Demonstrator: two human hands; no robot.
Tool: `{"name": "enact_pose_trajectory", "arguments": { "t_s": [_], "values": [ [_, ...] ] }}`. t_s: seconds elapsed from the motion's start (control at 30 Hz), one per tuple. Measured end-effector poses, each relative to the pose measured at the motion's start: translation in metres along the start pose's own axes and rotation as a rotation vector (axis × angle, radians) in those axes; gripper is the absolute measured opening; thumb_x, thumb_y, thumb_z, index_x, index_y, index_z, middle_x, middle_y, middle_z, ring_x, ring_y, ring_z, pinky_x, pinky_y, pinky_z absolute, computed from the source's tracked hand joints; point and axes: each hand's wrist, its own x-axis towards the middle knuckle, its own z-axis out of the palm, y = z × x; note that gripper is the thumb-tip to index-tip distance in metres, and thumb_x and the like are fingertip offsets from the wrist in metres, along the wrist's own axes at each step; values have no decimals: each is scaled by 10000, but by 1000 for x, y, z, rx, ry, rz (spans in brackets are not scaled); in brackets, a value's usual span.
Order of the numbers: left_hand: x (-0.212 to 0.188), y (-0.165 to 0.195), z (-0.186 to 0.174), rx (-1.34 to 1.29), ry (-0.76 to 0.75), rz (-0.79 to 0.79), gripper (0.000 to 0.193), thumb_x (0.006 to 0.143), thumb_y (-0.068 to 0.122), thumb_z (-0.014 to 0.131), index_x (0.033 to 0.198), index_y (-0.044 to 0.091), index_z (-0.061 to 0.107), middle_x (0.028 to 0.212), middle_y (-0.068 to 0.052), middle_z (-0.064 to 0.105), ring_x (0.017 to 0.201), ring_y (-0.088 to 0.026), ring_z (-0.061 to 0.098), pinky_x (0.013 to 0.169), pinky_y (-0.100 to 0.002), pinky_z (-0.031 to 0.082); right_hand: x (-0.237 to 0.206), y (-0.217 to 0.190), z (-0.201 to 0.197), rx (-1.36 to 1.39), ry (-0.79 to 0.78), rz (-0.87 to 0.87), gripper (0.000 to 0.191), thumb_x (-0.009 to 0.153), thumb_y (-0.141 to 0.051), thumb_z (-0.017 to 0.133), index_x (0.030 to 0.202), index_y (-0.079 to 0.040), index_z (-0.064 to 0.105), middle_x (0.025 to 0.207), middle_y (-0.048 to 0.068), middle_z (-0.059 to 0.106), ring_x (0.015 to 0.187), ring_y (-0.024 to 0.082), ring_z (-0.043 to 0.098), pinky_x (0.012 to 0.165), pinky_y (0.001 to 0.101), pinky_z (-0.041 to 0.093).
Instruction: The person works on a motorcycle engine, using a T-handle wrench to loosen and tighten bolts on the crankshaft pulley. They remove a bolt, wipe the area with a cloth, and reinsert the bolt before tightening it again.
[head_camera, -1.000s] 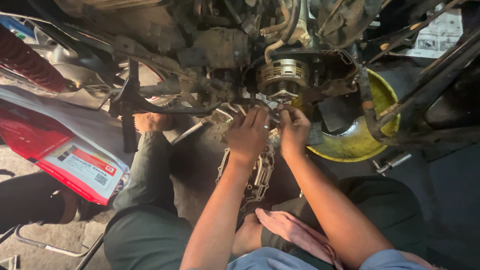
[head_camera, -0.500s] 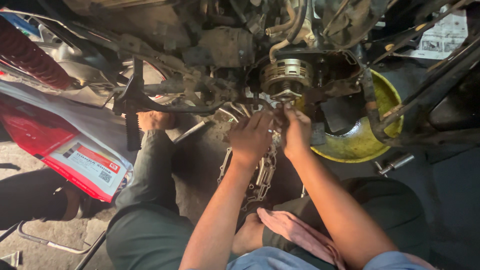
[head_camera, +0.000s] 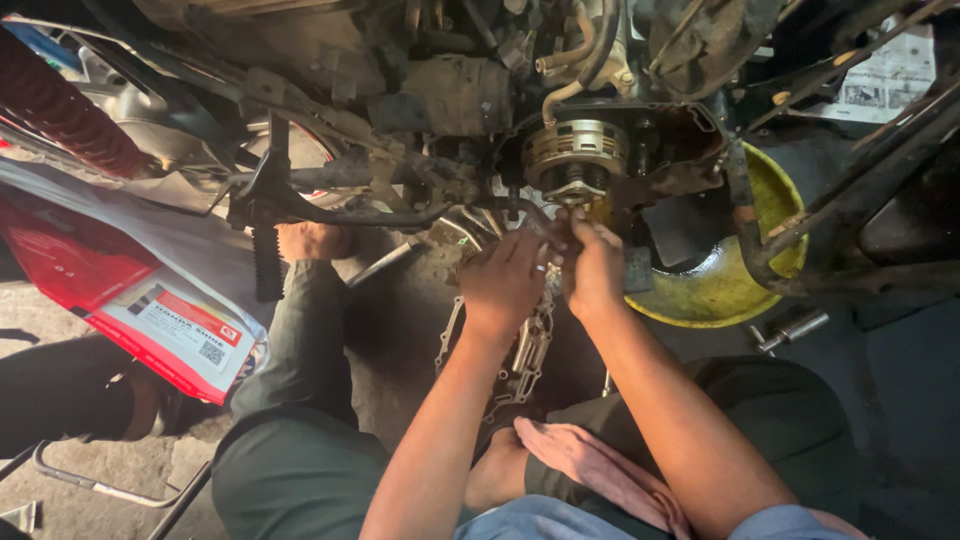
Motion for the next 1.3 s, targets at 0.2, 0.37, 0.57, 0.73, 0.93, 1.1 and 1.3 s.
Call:
{"name": "enact_pose_trajectory", "arguments": {
  "t_s": [0.2,0.37,0.57,0.73,0.93,1.1,1.3],
  "values": [
    [1,8,-3,-45,60,9,221,851,135,731,1053,203,672,1034,23,711,795,-233,722,664,-344,569,-4,2,5,-54,-28,-99,84,991,-65,695,1028,-10,643,862,67,638,687,146,587,594,303,478],
    [2,9,-5,-38,42,-18,197,867,153,733,1045,221,680,1017,27,712,781,-238,717,655,-354,563,3,3,2,-59,-36,-45,68,962,-67,646,1006,-19,626,897,85,670,738,188,650,611,313,499],
    [-6,4,-4,-67,-17,-31,239,828,180,690,1067,192,688,1003,-14,728,764,-271,711,645,-384,571,-3,12,-13,-50,3,-11,230,982,-68,505,1124,-13,676,939,74,685,813,177,641,703,311,537],
    [-50,-13,-43,-32,-329,-50,164,888,262,720,1013,159,698,922,-57,734,701,-323,707,568,-454,554,-22,23,-33,-550,-279,-7,281,925,-5,522,1151,-17,689,1043,79,720,958,169,692,874,311,567],
    [-153,-45,-104,22,-705,-311,142,846,297,713,963,221,733,903,-36,750,792,-302,734,651,-463,569,-25,-4,-31,-662,-274,-30,220,965,-133,687,1107,35,692,973,115,732,840,189,747,761,324,626],
    [-186,-85,-98,132,-785,-383,241,845,309,721,1066,215,726,970,-80,746,826,-336,726,696,-472,576,-35,-34,-8,-841,-216,-579,200,1023,-115,688,1181,2,728,1132,77,726,1007,122,668,885,250,537],
    [-183,-118,-80,107,-747,-336,175,822,219,676,992,199,713,962,-53,753,844,-329,730,690,-484,576,-44,-44,19,-860,-214,-934,144,986,13,710,1130,3,712,1188,82,712,1093,153,688,964,271,552]
  ]
}}
